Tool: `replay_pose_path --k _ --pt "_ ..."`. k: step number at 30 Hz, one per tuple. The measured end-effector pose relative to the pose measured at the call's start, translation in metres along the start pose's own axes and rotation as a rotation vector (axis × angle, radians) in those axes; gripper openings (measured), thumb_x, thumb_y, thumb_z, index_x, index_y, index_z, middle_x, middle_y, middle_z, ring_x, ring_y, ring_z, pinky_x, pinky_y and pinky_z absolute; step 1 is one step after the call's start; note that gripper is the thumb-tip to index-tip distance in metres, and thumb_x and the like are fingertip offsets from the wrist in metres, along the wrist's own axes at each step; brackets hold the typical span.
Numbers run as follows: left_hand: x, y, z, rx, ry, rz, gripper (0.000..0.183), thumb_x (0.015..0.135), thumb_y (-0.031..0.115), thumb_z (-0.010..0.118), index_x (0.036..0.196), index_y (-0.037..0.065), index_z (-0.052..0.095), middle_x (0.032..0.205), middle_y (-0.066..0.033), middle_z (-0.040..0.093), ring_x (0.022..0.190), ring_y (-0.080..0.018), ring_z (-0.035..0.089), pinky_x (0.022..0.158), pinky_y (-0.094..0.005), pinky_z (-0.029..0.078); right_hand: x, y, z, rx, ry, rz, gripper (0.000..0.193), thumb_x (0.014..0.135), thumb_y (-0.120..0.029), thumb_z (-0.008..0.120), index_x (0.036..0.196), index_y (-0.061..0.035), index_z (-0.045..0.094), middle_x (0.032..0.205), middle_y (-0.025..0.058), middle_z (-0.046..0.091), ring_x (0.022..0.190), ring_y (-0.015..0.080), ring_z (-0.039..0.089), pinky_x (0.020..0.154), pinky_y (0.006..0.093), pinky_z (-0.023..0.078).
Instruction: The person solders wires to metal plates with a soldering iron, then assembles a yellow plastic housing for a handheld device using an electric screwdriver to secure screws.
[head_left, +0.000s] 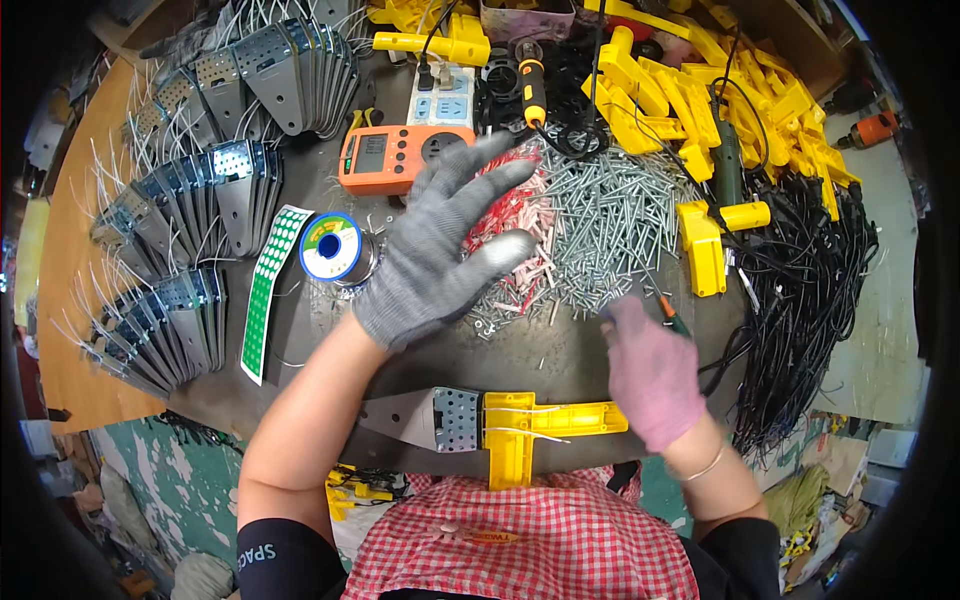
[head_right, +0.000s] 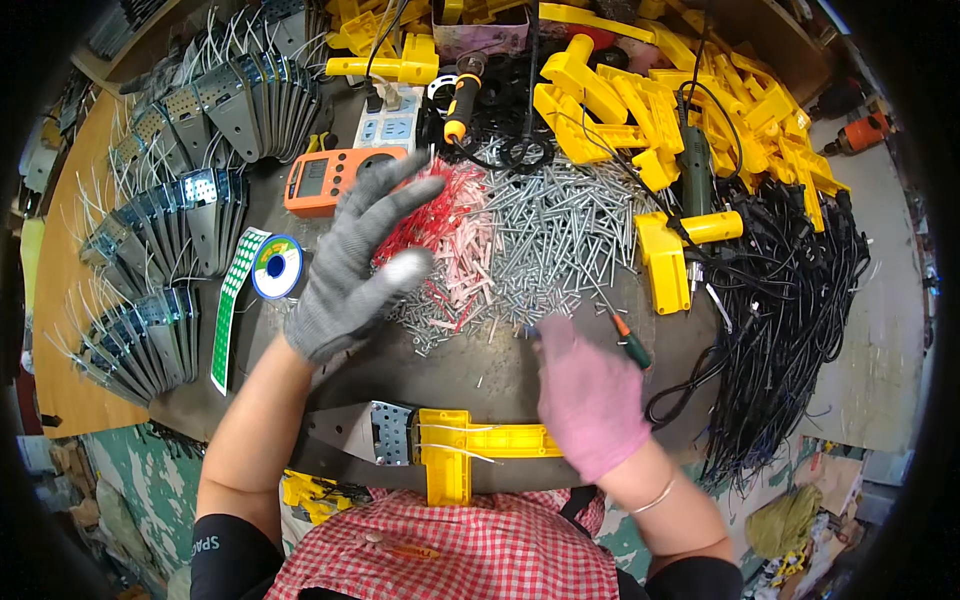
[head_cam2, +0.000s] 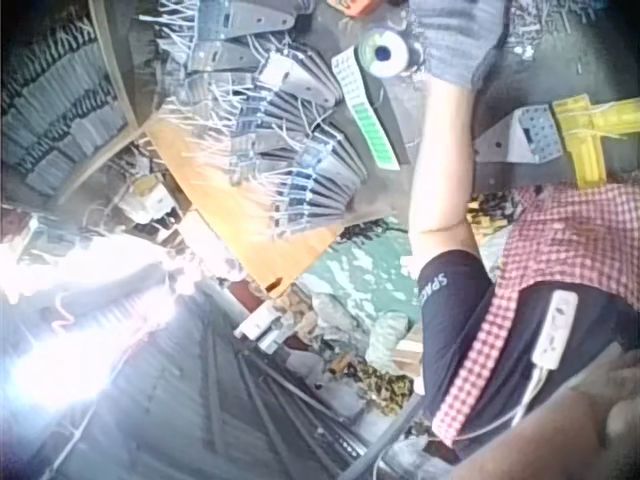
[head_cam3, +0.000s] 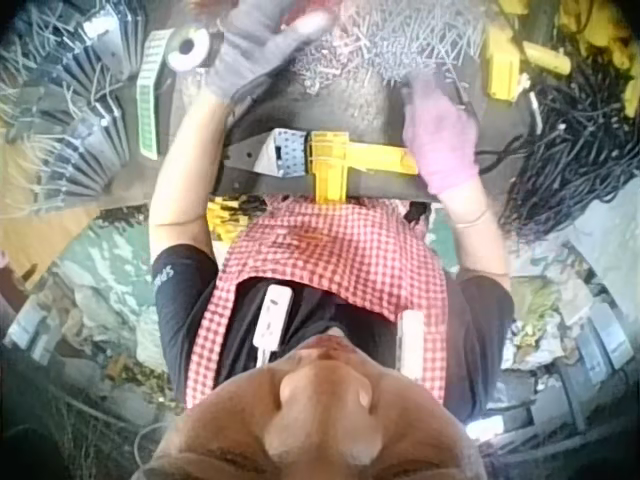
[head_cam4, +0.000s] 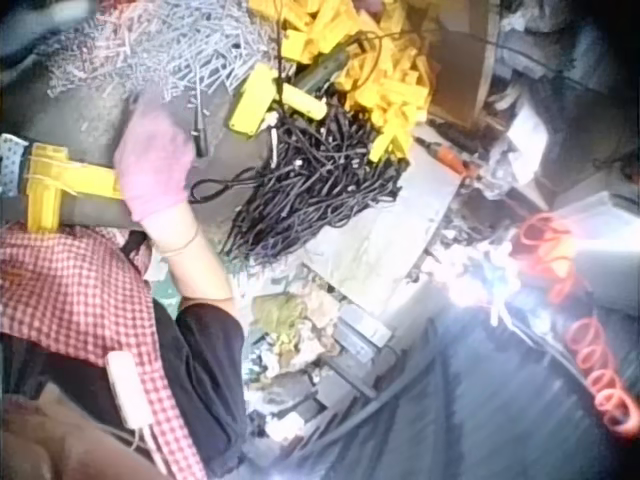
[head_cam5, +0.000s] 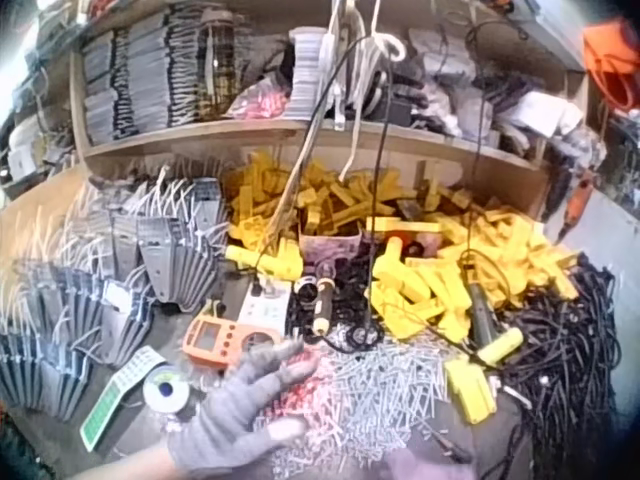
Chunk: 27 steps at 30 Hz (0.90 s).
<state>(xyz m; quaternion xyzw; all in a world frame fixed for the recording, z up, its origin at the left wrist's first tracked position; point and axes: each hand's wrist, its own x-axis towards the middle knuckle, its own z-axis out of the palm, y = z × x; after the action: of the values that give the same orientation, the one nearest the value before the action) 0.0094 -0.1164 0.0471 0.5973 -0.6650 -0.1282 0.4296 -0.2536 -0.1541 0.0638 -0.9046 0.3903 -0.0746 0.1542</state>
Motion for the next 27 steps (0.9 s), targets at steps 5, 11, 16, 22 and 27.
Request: replay_pose_path --k 5,11,16,22,27 --pt "-0.034 0.021 0.009 -0.128 -0.072 -0.337 0.029 0.084 0.017 0.076 0.111 0.009 0.07 0.105 -0.0101 0.064 0.098 -0.0235 0.063 0.084 -0.0359 0.051 -0.017 -0.014 0.008 0.649 0.052 0.304 0.009 0.09 -0.006 0.066 0.098 -0.0035 0.062 0.079 0.015 0.064 0.067 0.0315 0.064 0.062 0.0391 0.051" --pt "-0.051 0.01 0.032 0.246 -0.145 -0.058 0.019 0.077 0.015 0.078 0.094 0.008 0.071 0.088 -0.0106 0.062 0.083 -0.0317 0.063 0.071 -0.0417 0.053 -0.011 -0.01 0.035 0.577 0.258 0.075 0.009 0.088 -0.007 0.069 0.096 -0.0035 0.067 0.078 0.0124 0.065 0.066 0.0267 0.063 0.062 0.0341 0.05" --pt "-0.054 0.029 0.034 0.239 0.0 -0.034 0.015 0.078 0.01 0.078 0.088 0.006 0.068 0.088 -0.0095 0.064 0.082 -0.0298 0.064 0.072 -0.0394 0.053 -0.009 -0.004 0.035 0.758 0.1 0.129 0.01 0.086 -0.008 0.071 0.094 -0.0021 0.067 0.072 0.0105 0.063 0.058 0.0166 0.058 0.056 0.0308 0.046" --pt "-0.078 0.058 0.033 -0.179 -0.073 -0.294 0.018 0.084 0.006 0.077 0.101 0.007 0.072 0.082 -0.0077 0.065 0.073 -0.0215 0.062 0.068 -0.0333 0.051 -0.002 -0.011 0.015 0.859 0.012 0.16 0.011 0.086 -0.009 0.072 0.09 0.0002 0.068 0.068 0.0053 0.059 0.058 0.009 0.049 0.055 0.0275 0.041" --pt "-0.082 0.064 0.034 -0.142 -0.067 -0.291 0.027 0.085 0.007 0.075 0.111 0.011 0.073 0.089 -0.0121 0.068 0.08 -0.0294 0.067 0.07 -0.0367 0.055 0.0 -0.013 0.009 0.864 0.0 0.147 0.011 0.085 -0.009 0.072 0.088 0.0007 0.068 0.068 0.0038 0.059 0.058 0.0078 0.047 0.054 0.0272 0.04"
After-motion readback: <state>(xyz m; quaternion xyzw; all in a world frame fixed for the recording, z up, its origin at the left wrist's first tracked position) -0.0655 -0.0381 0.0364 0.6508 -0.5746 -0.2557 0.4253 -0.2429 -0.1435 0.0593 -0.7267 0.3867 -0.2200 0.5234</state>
